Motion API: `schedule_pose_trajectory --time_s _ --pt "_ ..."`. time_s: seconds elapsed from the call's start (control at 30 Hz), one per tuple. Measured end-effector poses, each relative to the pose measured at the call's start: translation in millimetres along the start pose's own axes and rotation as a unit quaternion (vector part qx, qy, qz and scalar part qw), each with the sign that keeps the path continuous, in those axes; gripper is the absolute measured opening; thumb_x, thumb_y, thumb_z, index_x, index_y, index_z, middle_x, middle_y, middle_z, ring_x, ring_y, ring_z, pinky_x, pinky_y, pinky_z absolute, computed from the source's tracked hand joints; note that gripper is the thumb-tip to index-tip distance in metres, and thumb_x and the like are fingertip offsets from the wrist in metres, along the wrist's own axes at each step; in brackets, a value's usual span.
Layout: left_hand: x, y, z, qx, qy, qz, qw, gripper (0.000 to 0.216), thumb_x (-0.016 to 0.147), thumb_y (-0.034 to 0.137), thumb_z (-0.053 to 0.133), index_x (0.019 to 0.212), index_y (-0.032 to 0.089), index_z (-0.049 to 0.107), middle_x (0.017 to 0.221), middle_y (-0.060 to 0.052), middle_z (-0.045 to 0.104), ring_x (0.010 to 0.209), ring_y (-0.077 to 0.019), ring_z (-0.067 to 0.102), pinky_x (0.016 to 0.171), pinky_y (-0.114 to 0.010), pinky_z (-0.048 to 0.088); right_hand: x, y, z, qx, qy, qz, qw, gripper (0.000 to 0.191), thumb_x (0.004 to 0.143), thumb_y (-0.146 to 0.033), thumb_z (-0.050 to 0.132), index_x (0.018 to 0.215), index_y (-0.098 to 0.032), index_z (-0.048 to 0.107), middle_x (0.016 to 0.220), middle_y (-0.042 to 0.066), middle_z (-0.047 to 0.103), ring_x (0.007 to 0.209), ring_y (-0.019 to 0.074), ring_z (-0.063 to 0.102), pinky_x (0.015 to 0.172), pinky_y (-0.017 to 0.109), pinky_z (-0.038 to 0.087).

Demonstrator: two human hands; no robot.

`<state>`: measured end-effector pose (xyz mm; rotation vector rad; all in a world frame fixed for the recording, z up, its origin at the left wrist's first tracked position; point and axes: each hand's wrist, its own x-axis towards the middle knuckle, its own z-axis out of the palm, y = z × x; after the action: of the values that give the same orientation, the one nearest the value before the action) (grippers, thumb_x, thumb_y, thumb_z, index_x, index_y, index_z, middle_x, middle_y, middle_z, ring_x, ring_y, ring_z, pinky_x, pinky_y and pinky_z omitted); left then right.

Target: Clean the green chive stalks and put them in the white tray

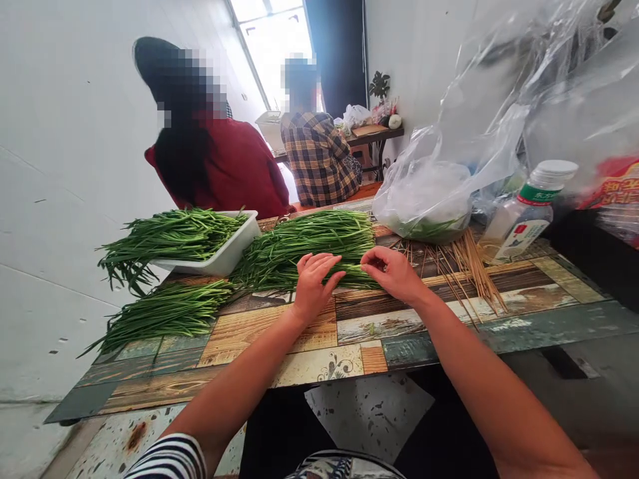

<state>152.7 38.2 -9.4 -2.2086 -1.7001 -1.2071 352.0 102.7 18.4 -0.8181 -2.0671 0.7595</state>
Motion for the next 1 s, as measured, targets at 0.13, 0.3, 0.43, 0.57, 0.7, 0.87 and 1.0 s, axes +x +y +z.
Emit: schedule_pose_trajectory --time_s 0.13,0.3,0.43,0.57,0.7,0.87,1.0 --pt "0 -16 12 -0.066 -0.023 -0.002 0.998 0.027 0.088 0.035 0.059 0.112 0.023 0.064 0.107 -0.005 0.071 0.106 -0.0181 0.061 0.103 -0.04 0.034 -1 -1 1 0.025 0.004 0.002 1.0 0.017 0.081 -0.035 0.06 0.08 -0.018 0.063 0.075 0.001 0.063 0.067 0.0129 0.054 0.063 0.026 0.043" --pt "3 -19 23 -0.138 -0.035 -0.023 0.99 0.022 0.089 0.028 0.058 0.108 0.021 0.066 0.099 -0.006 0.069 0.094 -0.017 0.062 0.092 -0.034 0.044 -1 2 5 0.037 0.027 0.038 0.998 0.027 0.076 -0.041 0.065 0.091 -0.018 0.066 0.076 0.002 0.065 0.068 0.0146 0.056 0.062 0.027 0.045" --pt "5 -15 26 -0.182 -0.035 -0.021 0.982 0.018 0.089 0.022 0.052 0.101 0.016 0.063 0.096 -0.007 0.065 0.094 -0.0171 0.059 0.086 -0.029 0.047 -1 6 12 0.014 0.007 0.062 0.998 0.033 0.074 -0.044 0.066 0.093 -0.017 0.07 0.071 0.002 0.065 0.064 0.0155 0.056 0.06 0.028 0.046" --pt "5 -10 24 -0.192 -0.084 -0.054 0.976 0.018 0.09 0.023 0.049 0.105 0.018 0.058 0.104 -0.006 0.066 0.097 -0.0173 0.061 0.089 -0.03 0.047 -1 7 20 0.017 -0.003 0.058 0.998 0.03 0.075 -0.043 0.064 0.091 -0.018 0.071 0.087 0.006 0.07 0.073 0.0176 0.061 0.065 0.029 0.048" --pt "5 -5 20 -0.201 -0.135 -0.079 0.967 0.02 0.092 0.024 0.045 0.11 0.019 0.052 0.093 -0.003 0.068 0.086 -0.0172 0.064 0.082 -0.031 0.049 0 10 22 0.024 0.009 0.065 0.998 0.027 0.074 -0.042 0.064 0.083 -0.017 0.071 0.082 0.005 0.071 0.072 0.0172 0.062 0.065 0.028 0.048" --pt "5 -4 20 -0.172 -0.119 -0.045 0.977 0.032 0.093 0.026 0.045 0.124 0.02 0.047 0.107 -0.006 0.065 0.095 -0.0177 0.063 0.085 -0.031 0.049 2 14 19 0.034 -0.023 0.122 0.992 0.031 0.071 -0.045 0.065 0.081 -0.017 0.069 0.064 0.001 0.064 0.052 0.013 0.052 0.05 0.025 0.04" --pt "6 -8 25 -0.152 -0.091 0.045 0.983 0.03 0.094 0.027 0.043 0.121 0.02 0.053 0.105 -0.007 0.064 0.096 -0.0177 0.061 0.086 -0.03 0.049 1 11 19 0.095 -0.029 0.157 0.983 0.036 0.068 -0.049 0.068 0.084 -0.016 0.067 0.058 -0.001 0.059 0.048 0.0121 0.049 0.047 0.025 0.039"
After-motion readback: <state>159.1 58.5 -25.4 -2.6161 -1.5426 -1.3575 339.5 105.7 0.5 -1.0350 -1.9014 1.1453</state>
